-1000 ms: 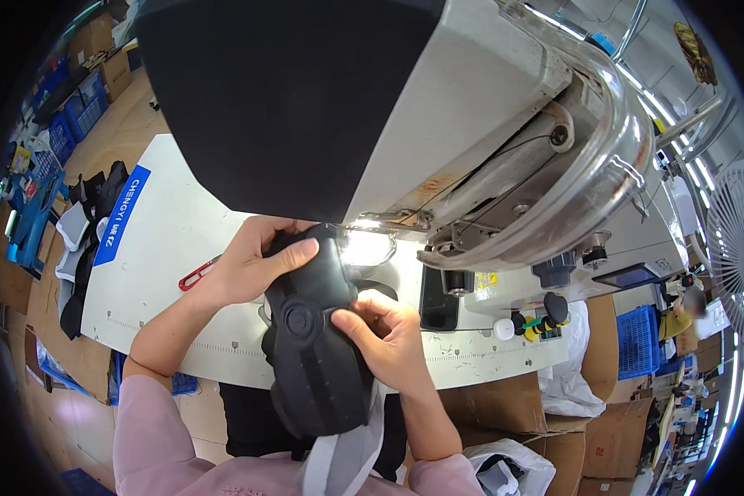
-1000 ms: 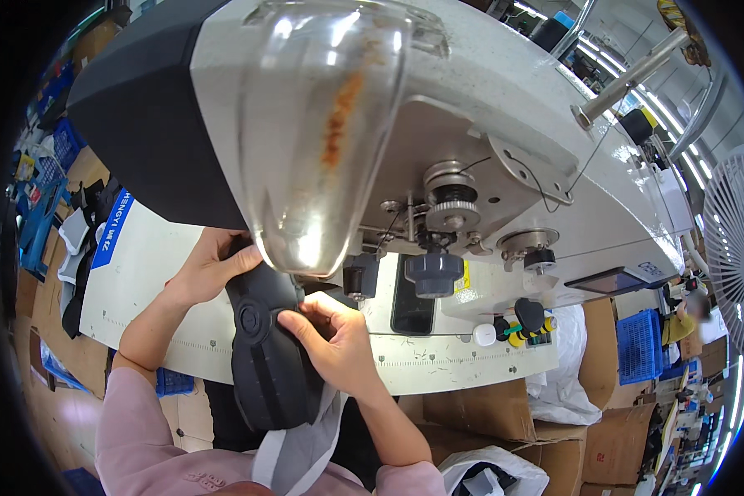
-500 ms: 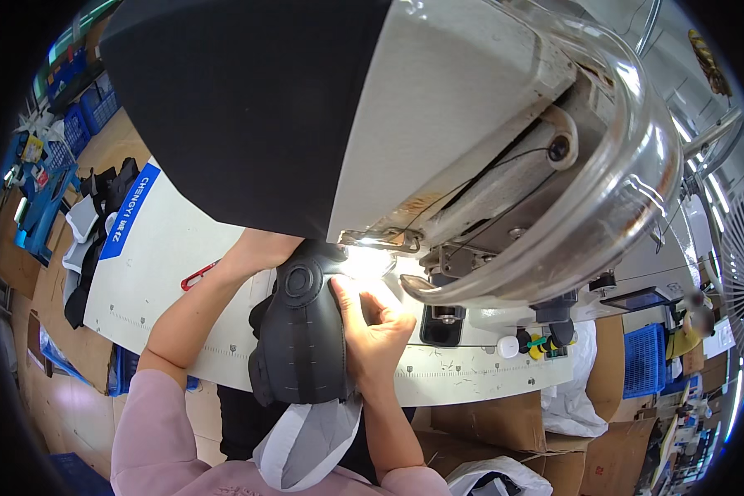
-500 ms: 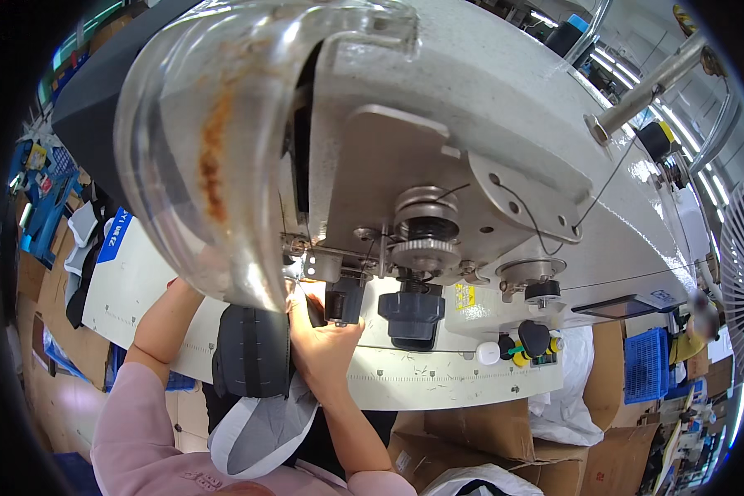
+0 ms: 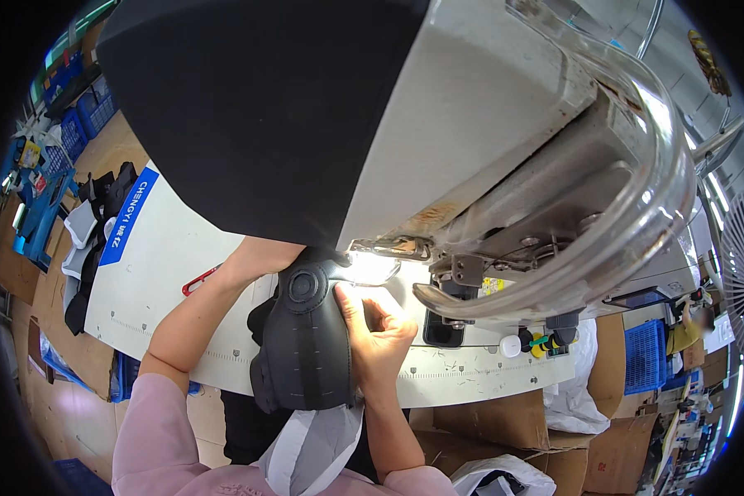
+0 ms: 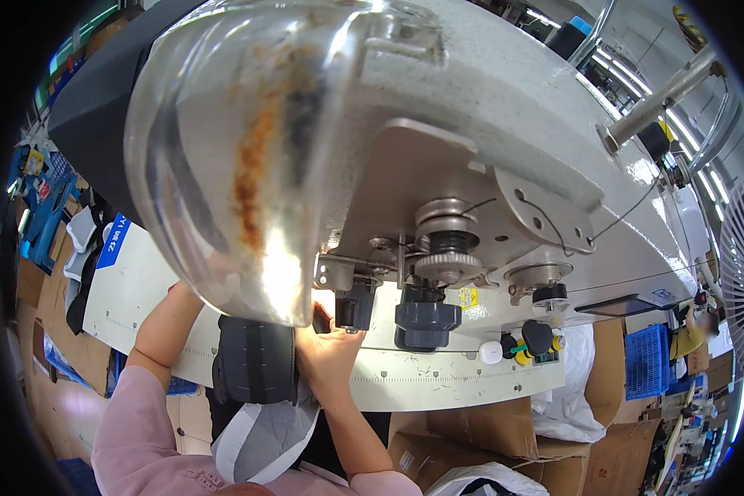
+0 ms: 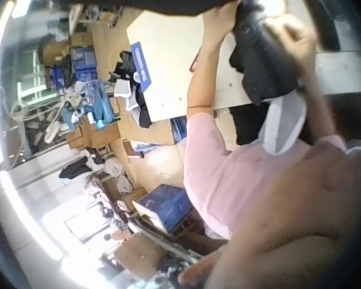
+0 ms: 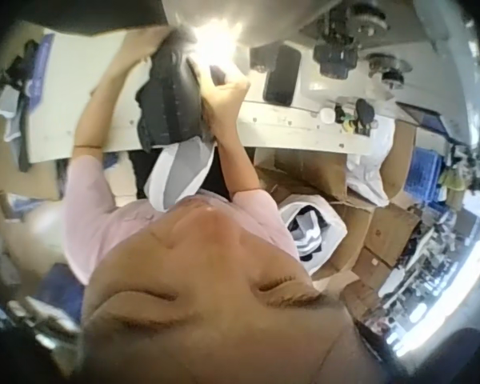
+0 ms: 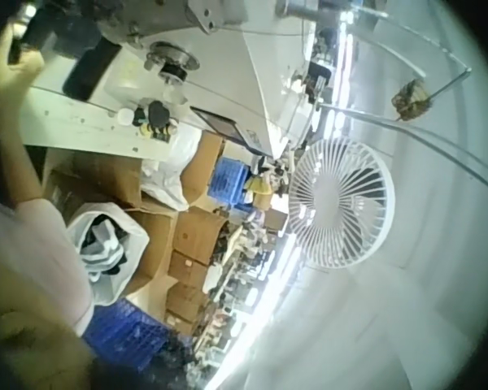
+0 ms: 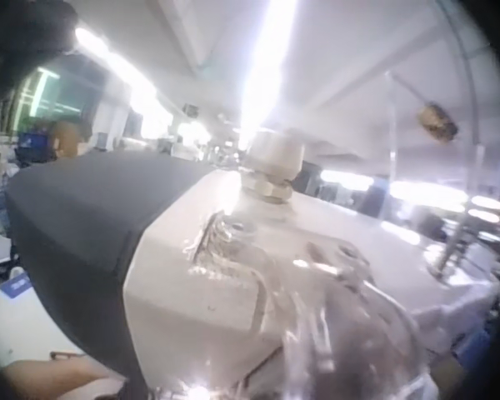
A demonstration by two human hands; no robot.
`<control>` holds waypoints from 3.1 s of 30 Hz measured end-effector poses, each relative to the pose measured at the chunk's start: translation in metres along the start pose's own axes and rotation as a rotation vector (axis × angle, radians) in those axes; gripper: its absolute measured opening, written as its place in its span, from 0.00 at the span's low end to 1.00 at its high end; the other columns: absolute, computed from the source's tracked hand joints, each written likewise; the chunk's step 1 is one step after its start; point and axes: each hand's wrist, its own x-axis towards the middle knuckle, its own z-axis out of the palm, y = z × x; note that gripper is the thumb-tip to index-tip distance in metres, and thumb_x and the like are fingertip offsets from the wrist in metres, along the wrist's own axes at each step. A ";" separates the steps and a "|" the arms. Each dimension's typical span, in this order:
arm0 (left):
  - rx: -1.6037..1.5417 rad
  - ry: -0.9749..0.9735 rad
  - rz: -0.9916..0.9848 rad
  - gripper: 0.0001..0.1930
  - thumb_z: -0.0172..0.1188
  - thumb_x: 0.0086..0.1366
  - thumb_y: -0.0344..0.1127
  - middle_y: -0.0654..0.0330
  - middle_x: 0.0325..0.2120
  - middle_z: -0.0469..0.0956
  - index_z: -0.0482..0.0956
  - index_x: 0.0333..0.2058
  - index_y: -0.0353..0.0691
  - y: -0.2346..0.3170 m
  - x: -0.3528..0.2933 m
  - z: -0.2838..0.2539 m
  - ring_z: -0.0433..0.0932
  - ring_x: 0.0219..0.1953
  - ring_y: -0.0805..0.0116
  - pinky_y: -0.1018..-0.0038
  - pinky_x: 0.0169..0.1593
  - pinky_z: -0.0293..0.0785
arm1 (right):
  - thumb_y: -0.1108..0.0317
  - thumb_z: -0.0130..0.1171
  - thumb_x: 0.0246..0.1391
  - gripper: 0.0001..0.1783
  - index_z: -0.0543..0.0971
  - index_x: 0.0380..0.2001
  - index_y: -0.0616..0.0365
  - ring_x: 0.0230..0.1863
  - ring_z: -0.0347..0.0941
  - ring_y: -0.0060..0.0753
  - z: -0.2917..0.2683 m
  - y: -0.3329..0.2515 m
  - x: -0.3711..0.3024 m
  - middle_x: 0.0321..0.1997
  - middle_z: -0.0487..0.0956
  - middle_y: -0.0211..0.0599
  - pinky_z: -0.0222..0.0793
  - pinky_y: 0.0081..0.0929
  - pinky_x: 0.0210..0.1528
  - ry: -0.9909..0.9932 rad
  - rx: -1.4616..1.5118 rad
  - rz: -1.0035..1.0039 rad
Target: The person sews shoe upper pieces together using a sewing machine, trims threads with snips, and winds thread onto a bobbin on the machine.
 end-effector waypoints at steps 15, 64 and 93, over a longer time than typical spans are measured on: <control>0.005 0.060 -0.034 0.05 0.59 0.60 0.20 0.55 0.31 0.82 0.81 0.35 0.30 -0.010 0.005 0.001 0.80 0.33 0.61 0.67 0.39 0.76 | 0.75 0.71 0.56 0.07 0.87 0.35 0.70 0.27 0.71 0.13 0.004 -0.015 0.009 0.24 0.84 0.27 0.67 0.17 0.32 0.032 -0.023 -0.048; 0.675 -0.302 0.051 0.14 0.71 0.60 0.40 0.66 0.34 0.75 0.82 0.42 0.43 0.109 -0.151 -0.074 0.77 0.24 0.71 0.74 0.25 0.70 | 0.70 0.59 0.45 0.05 0.73 0.25 0.54 0.36 0.67 0.32 0.005 0.016 -0.083 0.28 0.65 0.33 0.66 0.31 0.48 -0.653 -1.091 -0.880; 0.525 -0.051 -0.259 0.16 0.62 0.68 0.30 0.50 0.51 0.77 0.80 0.53 0.36 -0.019 -0.123 -0.058 0.79 0.50 0.53 0.68 0.51 0.80 | 0.73 0.71 0.47 0.15 0.82 0.40 0.59 0.37 0.74 0.48 -0.234 -0.036 -0.115 0.33 0.78 0.40 0.66 0.44 0.46 0.233 -1.328 -0.437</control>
